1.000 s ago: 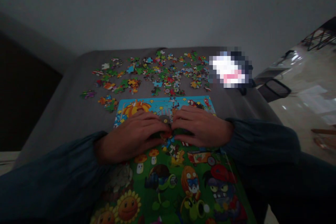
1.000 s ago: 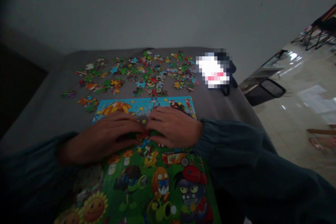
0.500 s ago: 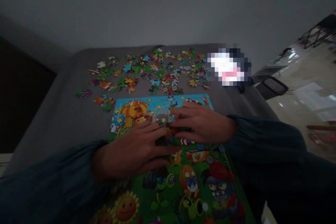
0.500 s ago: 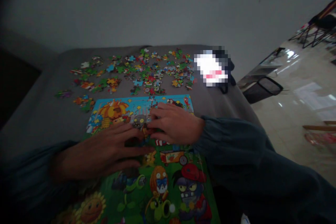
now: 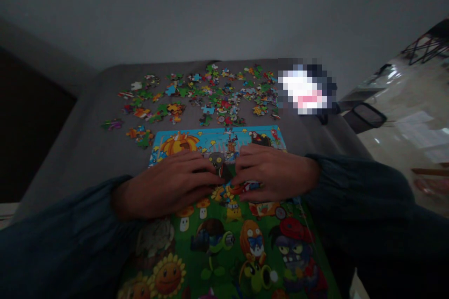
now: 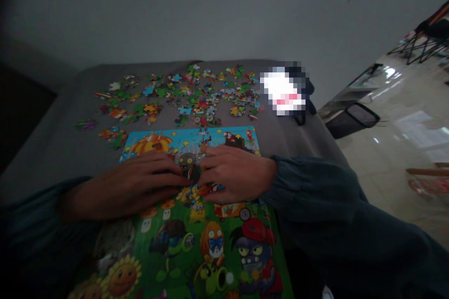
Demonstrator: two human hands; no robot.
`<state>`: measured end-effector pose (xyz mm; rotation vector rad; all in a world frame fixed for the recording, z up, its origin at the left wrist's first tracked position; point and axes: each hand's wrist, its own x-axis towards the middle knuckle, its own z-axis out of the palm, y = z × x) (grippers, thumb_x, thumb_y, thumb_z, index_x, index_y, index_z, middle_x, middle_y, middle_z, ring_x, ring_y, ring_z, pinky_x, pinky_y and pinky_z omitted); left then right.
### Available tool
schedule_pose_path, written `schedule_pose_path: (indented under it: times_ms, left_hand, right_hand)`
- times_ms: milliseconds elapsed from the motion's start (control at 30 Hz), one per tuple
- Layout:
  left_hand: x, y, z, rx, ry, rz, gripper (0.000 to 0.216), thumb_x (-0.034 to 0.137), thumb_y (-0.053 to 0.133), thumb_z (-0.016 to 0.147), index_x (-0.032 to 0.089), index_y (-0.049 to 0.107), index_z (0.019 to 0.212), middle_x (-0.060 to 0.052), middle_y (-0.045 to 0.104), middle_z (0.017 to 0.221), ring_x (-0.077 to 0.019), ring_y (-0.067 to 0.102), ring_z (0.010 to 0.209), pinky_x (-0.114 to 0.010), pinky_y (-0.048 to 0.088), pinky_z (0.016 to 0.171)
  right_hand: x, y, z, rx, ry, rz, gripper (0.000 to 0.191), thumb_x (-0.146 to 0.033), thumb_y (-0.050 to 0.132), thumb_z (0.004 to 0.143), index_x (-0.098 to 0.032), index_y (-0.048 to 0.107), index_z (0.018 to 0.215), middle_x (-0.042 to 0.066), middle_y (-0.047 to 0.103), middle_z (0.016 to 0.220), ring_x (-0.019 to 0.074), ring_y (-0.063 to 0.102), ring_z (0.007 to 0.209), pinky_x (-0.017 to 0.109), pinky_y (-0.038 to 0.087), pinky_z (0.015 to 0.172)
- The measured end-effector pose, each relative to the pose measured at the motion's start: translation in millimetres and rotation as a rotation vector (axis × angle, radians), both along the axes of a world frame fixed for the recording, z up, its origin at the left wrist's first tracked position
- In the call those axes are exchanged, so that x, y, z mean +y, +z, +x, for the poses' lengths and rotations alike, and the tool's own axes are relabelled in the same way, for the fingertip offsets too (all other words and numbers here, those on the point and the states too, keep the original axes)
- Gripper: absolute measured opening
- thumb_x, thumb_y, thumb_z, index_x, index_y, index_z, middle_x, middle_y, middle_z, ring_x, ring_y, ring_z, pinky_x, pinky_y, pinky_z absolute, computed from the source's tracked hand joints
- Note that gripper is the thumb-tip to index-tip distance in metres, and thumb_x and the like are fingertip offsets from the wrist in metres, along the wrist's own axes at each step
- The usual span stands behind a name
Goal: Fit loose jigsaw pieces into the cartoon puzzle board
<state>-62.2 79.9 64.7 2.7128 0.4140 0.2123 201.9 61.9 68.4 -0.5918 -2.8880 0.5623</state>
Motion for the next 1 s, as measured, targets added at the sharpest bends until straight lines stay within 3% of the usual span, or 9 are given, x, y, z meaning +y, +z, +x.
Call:
schedule_pose_path:
  times_ms: [567,867,1000]
  left_hand:
    - [0.5,-3.3,1.9,-0.013,0.007,-0.122,0.02,0.021,0.05,0.1,0.024,0.064,0.113,-0.003,0.066,0.109,-0.0182,0.058,0.101,-0.031,0.042,0.092]
    - [-1.7,-2.3,3.1,-0.036,0.041,-0.153,0.018,0.021,0.055,0.097,0.024,0.06,0.114,-0.002,0.065,0.102,-0.0165,0.057,0.095,-0.027,0.042,0.082]
    - [-1.9,-1.2,2.6,-0.029,0.043,-0.16,0.015,0.021,0.055,0.098,0.024,0.06,0.111,-0.001,0.065,0.099,-0.0161,0.057,0.093,-0.026,0.042,0.081]
  right_hand:
    - [-0.7,0.2,-1.1,0.016,-0.012,0.037,0.023,-0.033,0.061,0.091,-0.015,0.069,0.103,0.007,0.067,0.097,0.0204,0.052,0.089,0.034,0.039,0.082]
    - [-0.7,-2.9,-2.2,0.02,-0.005,0.066,0.03,-0.039,0.06,0.093,-0.014,0.066,0.108,0.008,0.065,0.099,0.0203,0.051,0.09,0.034,0.039,0.08]
    - [-0.8,-2.3,-2.8,0.033,0.025,0.058,0.024,-0.035,0.059,0.094,-0.016,0.068,0.106,0.007,0.066,0.098,0.0197,0.053,0.088,0.034,0.039,0.079]
